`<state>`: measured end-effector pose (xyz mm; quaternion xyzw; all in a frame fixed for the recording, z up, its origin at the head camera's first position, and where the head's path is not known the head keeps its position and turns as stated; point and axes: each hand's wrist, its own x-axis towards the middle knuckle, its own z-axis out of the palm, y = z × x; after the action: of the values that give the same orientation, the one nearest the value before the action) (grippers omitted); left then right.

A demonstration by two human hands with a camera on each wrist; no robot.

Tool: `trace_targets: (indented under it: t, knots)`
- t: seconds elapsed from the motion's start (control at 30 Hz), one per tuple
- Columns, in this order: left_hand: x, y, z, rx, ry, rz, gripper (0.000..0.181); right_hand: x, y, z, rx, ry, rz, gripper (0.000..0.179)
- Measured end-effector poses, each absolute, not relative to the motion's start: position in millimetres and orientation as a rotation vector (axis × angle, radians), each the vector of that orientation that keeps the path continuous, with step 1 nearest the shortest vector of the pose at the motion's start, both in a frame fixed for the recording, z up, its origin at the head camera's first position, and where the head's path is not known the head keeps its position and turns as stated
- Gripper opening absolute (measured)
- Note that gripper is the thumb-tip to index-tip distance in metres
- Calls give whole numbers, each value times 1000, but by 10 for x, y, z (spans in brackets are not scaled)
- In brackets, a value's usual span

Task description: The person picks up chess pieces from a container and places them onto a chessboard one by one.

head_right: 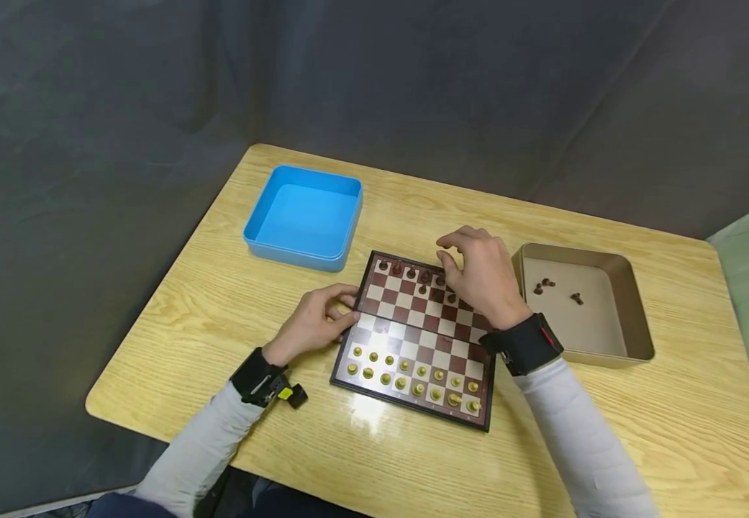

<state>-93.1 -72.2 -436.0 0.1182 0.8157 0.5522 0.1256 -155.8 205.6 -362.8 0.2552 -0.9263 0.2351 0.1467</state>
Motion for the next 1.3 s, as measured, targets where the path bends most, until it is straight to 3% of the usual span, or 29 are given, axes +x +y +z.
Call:
trace_targets:
  t: [1.3]
  knots:
    - [-928,-730,-4361,340,2371,1606,47,-1254,3548,-3724,294,-2793,629,18]
